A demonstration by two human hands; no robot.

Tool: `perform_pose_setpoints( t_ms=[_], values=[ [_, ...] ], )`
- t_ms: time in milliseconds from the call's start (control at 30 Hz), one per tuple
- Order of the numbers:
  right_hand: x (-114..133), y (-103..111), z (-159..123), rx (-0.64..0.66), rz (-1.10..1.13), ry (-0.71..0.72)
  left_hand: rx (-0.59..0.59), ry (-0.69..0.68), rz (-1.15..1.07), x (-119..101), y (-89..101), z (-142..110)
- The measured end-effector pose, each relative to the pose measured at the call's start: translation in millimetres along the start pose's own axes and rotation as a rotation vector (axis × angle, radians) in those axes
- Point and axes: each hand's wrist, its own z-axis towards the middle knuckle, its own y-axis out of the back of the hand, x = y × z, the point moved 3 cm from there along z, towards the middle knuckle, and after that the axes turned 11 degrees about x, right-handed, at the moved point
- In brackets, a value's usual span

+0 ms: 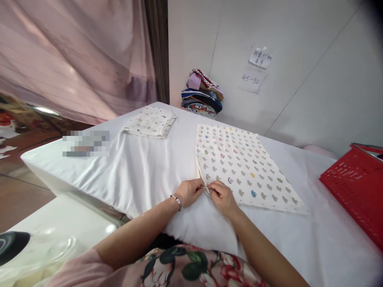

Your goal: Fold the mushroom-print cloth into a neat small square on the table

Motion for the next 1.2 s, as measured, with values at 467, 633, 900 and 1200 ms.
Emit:
perform_pose_setpoints(
  t_ms=[467,633,900,1200],
  values=[
    [-7,-4,4,0.02,0.173,-0.243,-0.063,0.068,-0.076,4,1.2,1],
    [-13,-3,5,0.004,0.219,-0.258,-0.055,-0.025,-0.019,2,-0.9,1],
    [-19,-6,3,-0.06,0.224,-0.246,0.0,-0.092,0.104,-4,-2.2,-1],
    [-13,-5,-1,-0.094,0.182,-0.222,-0.109,0.028,-0.054,0,0.4,3]
  ],
)
